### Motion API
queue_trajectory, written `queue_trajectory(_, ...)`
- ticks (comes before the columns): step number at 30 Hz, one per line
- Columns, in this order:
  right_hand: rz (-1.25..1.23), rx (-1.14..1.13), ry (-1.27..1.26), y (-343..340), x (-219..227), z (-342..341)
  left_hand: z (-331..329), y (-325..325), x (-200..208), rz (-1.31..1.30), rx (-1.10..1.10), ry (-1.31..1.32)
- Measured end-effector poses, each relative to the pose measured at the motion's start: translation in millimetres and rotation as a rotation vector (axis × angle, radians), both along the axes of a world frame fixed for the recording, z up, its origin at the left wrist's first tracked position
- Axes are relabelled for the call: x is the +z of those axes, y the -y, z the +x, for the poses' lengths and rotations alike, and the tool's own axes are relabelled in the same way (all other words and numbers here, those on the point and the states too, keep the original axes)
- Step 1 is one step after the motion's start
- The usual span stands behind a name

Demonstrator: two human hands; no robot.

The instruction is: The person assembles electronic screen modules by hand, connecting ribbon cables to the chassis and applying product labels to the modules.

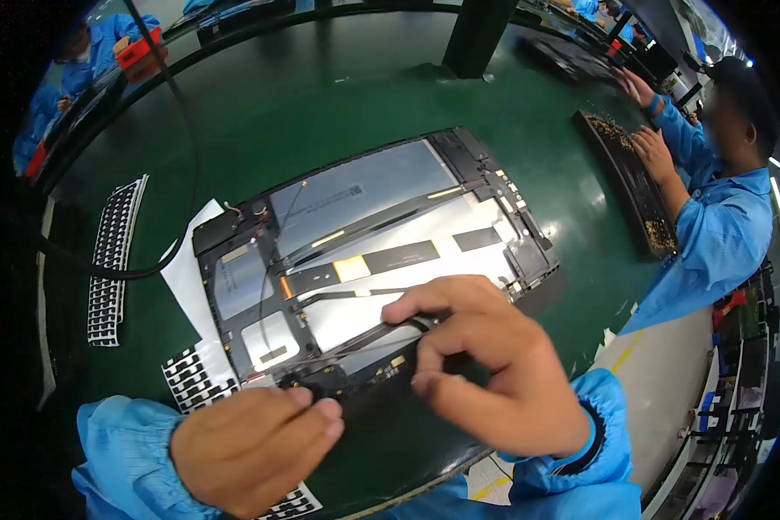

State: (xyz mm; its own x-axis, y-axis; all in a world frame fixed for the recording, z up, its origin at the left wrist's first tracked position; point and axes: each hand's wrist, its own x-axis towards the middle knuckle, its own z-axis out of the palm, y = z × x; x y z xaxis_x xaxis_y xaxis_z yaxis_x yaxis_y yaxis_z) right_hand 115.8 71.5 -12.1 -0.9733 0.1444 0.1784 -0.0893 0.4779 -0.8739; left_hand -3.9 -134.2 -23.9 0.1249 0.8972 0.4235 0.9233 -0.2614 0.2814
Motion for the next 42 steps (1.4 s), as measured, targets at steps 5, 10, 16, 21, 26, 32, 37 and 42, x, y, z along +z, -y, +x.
queue_trajectory(5, 0.147, 0.003, 0.007, -2, -4, -6, -1, -15, -10, 0.155, -0.038, -0.135)
queue_trajectory(10, 0.127, -0.041, 0.002, -2, -8, -8, -3, -18, -8, 0.107, -0.046, -0.132)
queue_trajectory(16, 0.196, -0.059, 0.008, 1, -9, -7, -3, -19, -9, 0.116, -0.044, -0.159)
queue_trajectory(21, 0.222, -0.069, 0.031, 2, -6, -7, 33, -54, -27, 0.607, 0.461, 0.38)
queue_trajectory(26, 0.117, -0.145, -0.066, -6, -12, -2, -11, -37, 5, 0.002, -0.162, -0.3)
queue_trajectory(32, 0.171, -0.069, -0.115, -6, -14, -5, -11, -39, 0, 0.027, -0.156, -0.321)
queue_trajectory(37, 0.302, -0.019, -0.156, -4, -10, -5, -13, -40, 4, 0.021, -0.175, -0.374)
queue_trajectory(42, 0.494, -0.025, -0.262, 4, -10, -6, 1, -38, -6, 0.019, -0.182, -0.406)
